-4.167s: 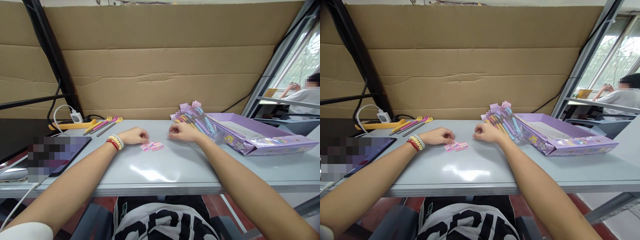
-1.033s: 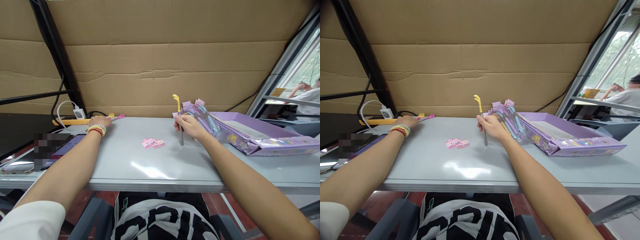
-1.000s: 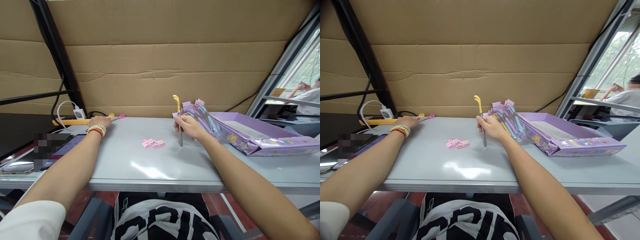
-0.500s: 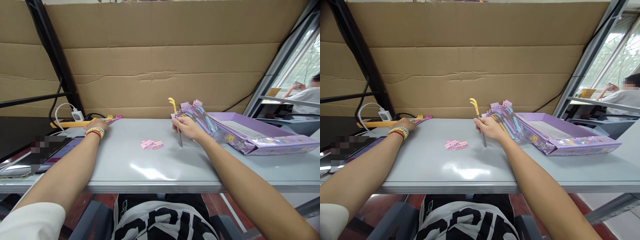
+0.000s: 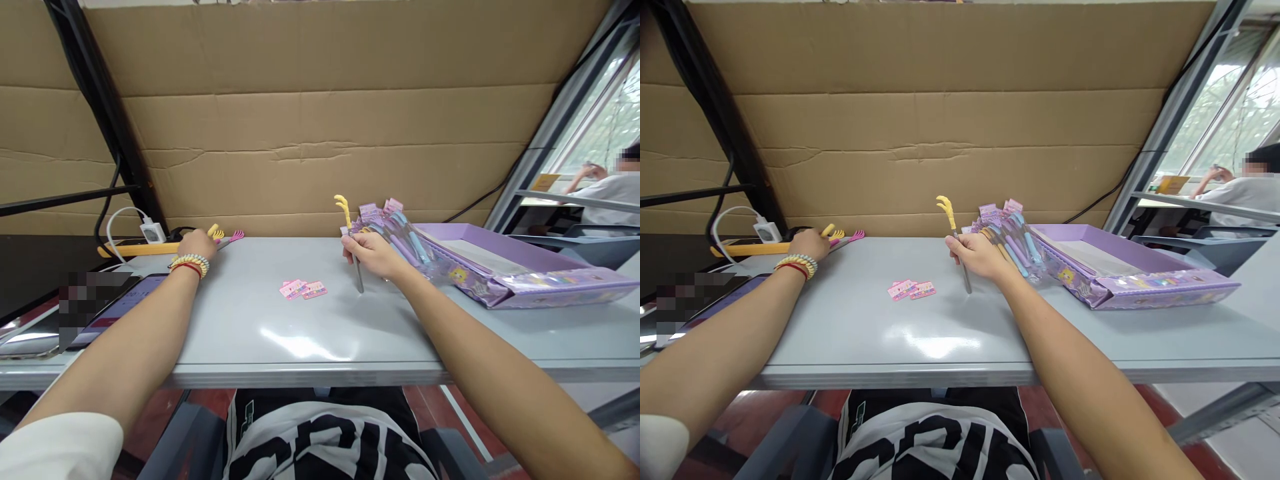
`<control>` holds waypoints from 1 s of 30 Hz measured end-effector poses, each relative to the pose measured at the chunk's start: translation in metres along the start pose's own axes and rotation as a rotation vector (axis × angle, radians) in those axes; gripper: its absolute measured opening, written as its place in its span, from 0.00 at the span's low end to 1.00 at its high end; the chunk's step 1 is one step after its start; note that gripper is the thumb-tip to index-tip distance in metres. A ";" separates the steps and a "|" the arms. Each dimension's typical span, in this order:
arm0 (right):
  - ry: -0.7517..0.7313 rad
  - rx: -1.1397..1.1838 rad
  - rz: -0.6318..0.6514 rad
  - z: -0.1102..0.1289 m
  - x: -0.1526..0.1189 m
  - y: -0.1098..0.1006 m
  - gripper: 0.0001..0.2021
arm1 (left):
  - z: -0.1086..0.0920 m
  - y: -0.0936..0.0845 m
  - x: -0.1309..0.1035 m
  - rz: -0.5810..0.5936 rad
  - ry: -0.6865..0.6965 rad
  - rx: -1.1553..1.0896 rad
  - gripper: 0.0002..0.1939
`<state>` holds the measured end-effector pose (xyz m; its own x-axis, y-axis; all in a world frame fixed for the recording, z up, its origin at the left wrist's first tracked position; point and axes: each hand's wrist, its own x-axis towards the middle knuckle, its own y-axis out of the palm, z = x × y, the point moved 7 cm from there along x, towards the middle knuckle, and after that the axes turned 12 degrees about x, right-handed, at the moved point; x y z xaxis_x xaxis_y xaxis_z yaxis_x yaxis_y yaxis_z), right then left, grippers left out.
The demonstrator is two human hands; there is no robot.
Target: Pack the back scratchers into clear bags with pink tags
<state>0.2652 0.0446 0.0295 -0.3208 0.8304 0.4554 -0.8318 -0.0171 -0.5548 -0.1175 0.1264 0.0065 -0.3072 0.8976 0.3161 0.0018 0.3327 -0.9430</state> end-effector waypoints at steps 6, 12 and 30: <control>-0.027 -0.012 -0.273 0.004 -0.003 -0.022 0.26 | -0.084 -0.037 -0.045 -0.127 0.474 -0.172 0.18; -0.028 -0.023 -0.334 0.002 -0.003 -0.028 0.27 | -0.142 -0.031 -0.101 -0.009 0.915 -0.276 0.09; 0.119 0.880 -0.105 -0.007 0.003 -0.010 0.08 | -0.156 -0.029 -0.121 0.032 1.094 -0.222 0.16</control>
<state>0.2755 0.0511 0.0319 -0.2148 0.9032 0.3715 -0.9163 -0.3181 0.2435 0.0680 0.0531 0.0122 0.6992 0.6412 0.3162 0.1984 0.2509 -0.9475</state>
